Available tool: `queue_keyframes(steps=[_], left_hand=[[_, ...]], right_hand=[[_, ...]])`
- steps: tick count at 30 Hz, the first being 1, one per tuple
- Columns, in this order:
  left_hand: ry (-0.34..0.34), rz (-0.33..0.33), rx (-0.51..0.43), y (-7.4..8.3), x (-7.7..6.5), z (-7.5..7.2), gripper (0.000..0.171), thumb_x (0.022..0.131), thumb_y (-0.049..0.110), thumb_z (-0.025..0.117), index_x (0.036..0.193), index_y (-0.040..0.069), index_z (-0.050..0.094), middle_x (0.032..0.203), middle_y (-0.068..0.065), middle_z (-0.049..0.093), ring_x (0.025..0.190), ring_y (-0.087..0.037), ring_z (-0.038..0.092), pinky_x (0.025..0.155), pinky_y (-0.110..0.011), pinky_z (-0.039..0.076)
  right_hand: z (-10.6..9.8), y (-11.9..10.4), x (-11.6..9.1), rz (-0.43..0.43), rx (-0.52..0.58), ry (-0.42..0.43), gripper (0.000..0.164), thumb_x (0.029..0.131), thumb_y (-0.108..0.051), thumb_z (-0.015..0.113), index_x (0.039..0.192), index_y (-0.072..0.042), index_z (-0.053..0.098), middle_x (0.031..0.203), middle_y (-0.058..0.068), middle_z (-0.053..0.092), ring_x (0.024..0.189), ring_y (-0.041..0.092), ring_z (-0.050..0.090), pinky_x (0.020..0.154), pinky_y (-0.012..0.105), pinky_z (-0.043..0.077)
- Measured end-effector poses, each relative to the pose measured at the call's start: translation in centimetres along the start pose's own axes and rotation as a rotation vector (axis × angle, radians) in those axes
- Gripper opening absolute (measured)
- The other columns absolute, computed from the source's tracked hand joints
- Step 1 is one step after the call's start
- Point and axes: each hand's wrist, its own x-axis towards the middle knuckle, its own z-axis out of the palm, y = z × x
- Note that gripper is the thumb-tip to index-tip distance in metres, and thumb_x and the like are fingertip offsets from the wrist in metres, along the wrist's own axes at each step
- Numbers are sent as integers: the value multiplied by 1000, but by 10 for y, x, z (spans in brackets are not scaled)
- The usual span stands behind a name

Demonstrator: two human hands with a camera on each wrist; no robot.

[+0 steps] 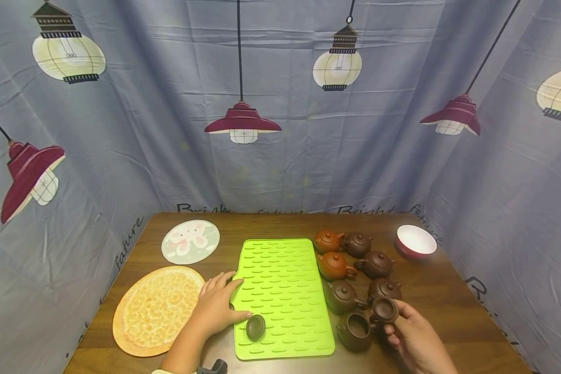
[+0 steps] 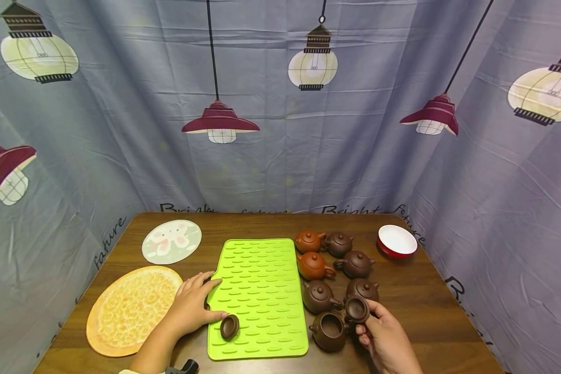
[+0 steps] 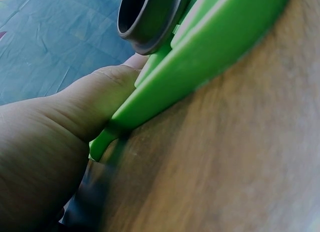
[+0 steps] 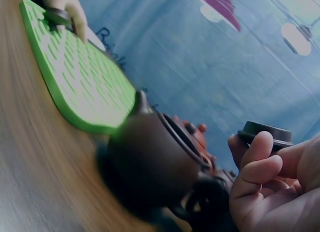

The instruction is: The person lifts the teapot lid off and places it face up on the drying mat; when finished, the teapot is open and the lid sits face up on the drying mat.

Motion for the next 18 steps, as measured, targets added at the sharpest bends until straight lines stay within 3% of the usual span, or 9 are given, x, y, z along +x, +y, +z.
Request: queue_keyframes(steps=[7,11,18], left_hand=[[-1,6,-8,1,0,0,97,71,71,85,149,21,59,166,-6,39,155,-41,29,125,-68,18],[2,5,-7,1,0,-1,96,71,71,85,149,21,59,166,-6,39,155,-41,29,125,-68,18],[2,0,1,0,0,1,97,70,72,85,149,21,59,166,-6,40,155,-41,29,124,-68,19]], right_hand=[[16,0,4,-18,53,-146,19,113,-15,47,121,-21,63,103,-8,66,76,1,54,62,13,48],[28,-3,7,7,63,-152,17,112,-16,49,122,-21,62,107,-9,70,75,-1,54,61,11,47],[48,-7,13,83,12,-149,17,110,-23,54,124,-14,57,107,-6,66,70,-1,51,53,10,40]])
